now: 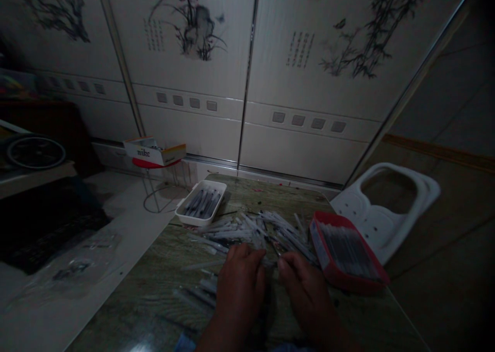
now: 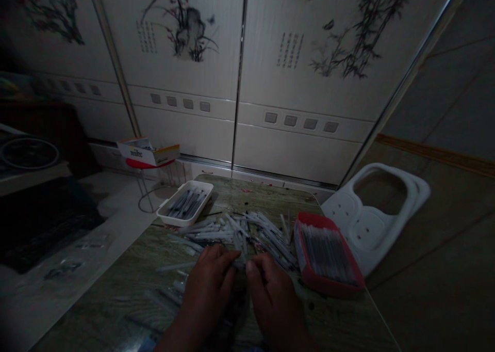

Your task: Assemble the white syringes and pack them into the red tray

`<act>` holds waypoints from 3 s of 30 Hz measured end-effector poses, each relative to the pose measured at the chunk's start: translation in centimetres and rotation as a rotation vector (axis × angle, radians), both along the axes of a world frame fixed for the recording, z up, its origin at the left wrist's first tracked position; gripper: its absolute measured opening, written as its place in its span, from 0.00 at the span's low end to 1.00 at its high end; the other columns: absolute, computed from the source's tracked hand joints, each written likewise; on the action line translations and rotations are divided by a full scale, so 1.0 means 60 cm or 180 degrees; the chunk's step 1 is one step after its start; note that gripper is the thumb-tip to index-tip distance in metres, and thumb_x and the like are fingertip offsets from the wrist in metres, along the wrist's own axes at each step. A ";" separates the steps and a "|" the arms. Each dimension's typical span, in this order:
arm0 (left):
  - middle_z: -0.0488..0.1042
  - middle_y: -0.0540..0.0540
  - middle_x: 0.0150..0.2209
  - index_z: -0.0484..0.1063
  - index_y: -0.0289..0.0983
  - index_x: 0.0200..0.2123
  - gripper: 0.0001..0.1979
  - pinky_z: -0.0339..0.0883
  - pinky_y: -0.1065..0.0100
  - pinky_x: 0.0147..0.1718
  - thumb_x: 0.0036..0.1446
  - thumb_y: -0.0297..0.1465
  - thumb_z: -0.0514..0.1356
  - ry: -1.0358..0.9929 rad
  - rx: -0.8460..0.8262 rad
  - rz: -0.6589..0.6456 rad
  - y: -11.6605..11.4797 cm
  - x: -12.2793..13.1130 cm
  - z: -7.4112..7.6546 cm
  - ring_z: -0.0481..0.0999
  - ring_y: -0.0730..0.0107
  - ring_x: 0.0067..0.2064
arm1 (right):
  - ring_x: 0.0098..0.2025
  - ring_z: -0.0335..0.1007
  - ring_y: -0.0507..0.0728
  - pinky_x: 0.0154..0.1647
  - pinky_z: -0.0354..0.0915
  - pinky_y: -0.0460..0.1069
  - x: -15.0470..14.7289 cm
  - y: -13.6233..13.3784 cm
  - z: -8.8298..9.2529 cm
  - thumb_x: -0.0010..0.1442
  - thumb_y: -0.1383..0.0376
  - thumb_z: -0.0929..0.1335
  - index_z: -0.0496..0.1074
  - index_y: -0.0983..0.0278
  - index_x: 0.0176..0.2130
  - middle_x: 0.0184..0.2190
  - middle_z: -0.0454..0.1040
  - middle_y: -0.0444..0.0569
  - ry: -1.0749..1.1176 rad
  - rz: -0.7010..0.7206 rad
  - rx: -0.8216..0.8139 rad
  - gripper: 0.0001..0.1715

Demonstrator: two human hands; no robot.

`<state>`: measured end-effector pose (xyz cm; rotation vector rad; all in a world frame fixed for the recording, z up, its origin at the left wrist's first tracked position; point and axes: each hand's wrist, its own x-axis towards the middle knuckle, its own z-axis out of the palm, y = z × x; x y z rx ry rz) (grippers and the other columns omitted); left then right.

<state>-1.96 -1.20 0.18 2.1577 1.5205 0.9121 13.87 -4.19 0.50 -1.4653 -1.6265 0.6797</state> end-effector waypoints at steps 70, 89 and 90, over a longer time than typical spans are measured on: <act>0.78 0.45 0.32 0.77 0.33 0.39 0.13 0.72 0.73 0.35 0.55 0.35 0.70 -0.4775 -0.2553 0.0065 0.009 0.011 0.006 0.78 0.72 0.34 | 0.24 0.60 0.52 0.24 0.57 0.46 0.012 0.000 0.012 0.67 0.41 0.60 0.68 0.60 0.30 0.23 0.65 0.42 0.1068 -0.0218 -0.0683 0.29; 0.79 0.44 0.32 0.74 0.33 0.39 0.17 0.71 0.71 0.34 0.57 0.43 0.67 -0.4565 -0.2625 -0.0258 0.004 0.018 0.001 0.77 0.71 0.32 | 0.26 0.56 0.52 0.25 0.57 0.46 0.009 0.004 -0.007 0.59 0.41 0.68 0.66 0.60 0.26 0.23 0.61 0.41 0.1881 -0.0370 -0.0796 0.28; 0.78 0.45 0.30 0.73 0.33 0.37 0.18 0.69 0.72 0.31 0.57 0.44 0.67 -0.4530 -0.2669 -0.0193 0.005 0.020 0.000 0.76 0.73 0.30 | 0.26 0.56 0.52 0.26 0.57 0.46 0.007 0.003 -0.008 0.59 0.41 0.68 0.65 0.60 0.26 0.23 0.60 0.40 0.1784 -0.0393 -0.0710 0.28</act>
